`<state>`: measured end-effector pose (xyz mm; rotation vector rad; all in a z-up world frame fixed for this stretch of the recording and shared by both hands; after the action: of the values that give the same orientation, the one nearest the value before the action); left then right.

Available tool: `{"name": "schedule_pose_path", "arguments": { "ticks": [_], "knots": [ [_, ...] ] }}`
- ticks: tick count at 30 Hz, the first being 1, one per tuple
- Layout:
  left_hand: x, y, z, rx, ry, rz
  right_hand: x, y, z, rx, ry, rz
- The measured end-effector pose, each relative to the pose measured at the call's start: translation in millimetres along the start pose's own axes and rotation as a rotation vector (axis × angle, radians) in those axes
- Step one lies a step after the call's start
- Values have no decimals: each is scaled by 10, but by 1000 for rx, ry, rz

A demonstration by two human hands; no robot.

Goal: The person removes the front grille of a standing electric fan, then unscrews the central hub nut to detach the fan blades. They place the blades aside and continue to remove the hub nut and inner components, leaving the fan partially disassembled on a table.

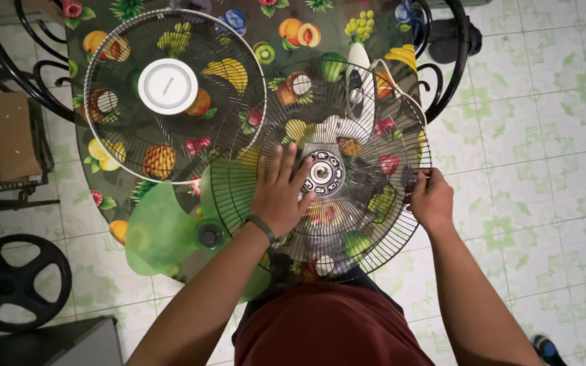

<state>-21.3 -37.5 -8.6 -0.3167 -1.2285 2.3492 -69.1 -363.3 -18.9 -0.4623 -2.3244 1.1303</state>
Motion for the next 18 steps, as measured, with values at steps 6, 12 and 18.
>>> {"name": "schedule_pose_path", "arguments": {
  "ticks": [6, 12, 18],
  "knots": [
    [-47, 31, -14, -22, 21, -29, 66, -43, -83, 26, 3, 7],
    [-39, 40, -30, -26, -45, -107, 34, -19, -63, 42, 23, -11],
    [-44, -18, 7, -20, -39, -97, -6, 88, 134, -168, 100, -88]
  ]
}}
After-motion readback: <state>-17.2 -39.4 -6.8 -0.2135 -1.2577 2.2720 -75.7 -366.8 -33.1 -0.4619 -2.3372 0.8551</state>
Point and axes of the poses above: each hand's wrist, its own x-axis away from the middle knuckle, its own y-axis out of the palm, z = x × y, the point moved 9 cm from there along -x, towards the middle knuckle, and after that the axes turned 13 degrees about x, right-handed, at the moved point
